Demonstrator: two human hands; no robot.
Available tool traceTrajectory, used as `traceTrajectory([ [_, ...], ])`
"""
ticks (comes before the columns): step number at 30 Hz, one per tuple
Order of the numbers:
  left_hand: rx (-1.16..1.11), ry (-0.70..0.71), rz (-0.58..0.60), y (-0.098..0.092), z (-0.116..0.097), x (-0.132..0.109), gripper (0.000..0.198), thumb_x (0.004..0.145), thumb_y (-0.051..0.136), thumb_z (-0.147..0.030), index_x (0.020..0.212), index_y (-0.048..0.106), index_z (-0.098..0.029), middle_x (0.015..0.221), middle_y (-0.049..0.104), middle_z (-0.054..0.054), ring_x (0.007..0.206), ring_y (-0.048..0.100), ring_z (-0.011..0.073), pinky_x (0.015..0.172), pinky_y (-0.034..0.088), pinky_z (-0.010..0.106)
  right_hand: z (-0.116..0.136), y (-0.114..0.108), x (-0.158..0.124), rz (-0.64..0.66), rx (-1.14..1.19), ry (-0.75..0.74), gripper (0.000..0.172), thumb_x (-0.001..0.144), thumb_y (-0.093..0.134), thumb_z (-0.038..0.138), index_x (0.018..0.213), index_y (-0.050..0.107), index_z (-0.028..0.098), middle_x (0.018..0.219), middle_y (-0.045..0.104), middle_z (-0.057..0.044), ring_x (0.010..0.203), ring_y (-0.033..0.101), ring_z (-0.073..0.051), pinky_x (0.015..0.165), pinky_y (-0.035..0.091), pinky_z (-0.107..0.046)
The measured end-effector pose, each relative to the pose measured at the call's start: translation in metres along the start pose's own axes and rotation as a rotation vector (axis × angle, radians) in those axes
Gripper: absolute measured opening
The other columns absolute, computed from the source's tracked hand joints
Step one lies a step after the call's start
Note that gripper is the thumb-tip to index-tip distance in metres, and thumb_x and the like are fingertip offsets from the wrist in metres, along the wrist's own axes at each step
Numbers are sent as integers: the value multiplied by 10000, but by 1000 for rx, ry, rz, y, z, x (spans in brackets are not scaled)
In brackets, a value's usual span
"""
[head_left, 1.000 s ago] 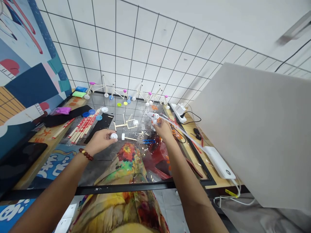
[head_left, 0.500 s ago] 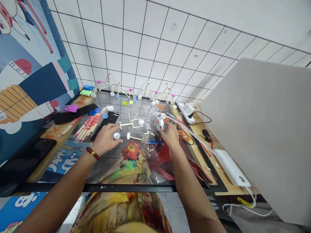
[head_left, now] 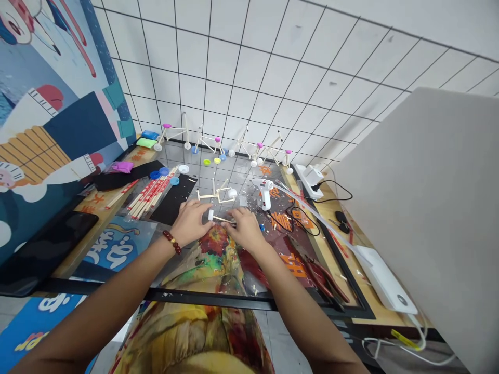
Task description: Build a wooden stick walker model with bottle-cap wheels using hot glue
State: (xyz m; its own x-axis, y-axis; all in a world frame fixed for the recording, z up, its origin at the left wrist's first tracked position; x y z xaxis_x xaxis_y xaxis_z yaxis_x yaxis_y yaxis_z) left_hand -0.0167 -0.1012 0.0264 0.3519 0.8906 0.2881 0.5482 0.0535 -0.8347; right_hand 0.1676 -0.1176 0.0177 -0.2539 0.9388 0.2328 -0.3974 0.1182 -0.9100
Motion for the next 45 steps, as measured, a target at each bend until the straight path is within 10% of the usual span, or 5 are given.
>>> traceTrajectory([
  [17, -369, 193, -237, -11, -7, -10, 295, 707, 739, -163, 1000, 712, -181, 956, 635, 41, 865, 642, 169, 789, 524, 292, 6, -1, -8, -87, 196, -86, 131, 959, 515, 231, 925, 642, 229, 951, 724, -34, 956, 614, -221, 856, 304, -369],
  [45, -417, 113, -149, -10, -10, -12, 277, 688, 773, -157, 962, 735, -180, 950, 641, 30, 864, 636, 162, 830, 523, 293, 4, 2, -9, -84, 264, -68, 201, 969, 484, 265, 913, 676, 236, 915, 729, -44, 923, 642, -223, 888, 396, -380],
])
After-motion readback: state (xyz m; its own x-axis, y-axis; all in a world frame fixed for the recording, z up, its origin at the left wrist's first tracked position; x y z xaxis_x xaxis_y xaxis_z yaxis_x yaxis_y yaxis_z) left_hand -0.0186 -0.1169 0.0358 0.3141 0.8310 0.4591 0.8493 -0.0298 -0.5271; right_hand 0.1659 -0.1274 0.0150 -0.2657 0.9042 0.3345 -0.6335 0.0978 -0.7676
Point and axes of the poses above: each hand's wrist, its own x-axis towards the middle knuckle, its own y-axis out of the palm, z = x × y, the point moved 3 cm from there along x, towards the middle knuckle
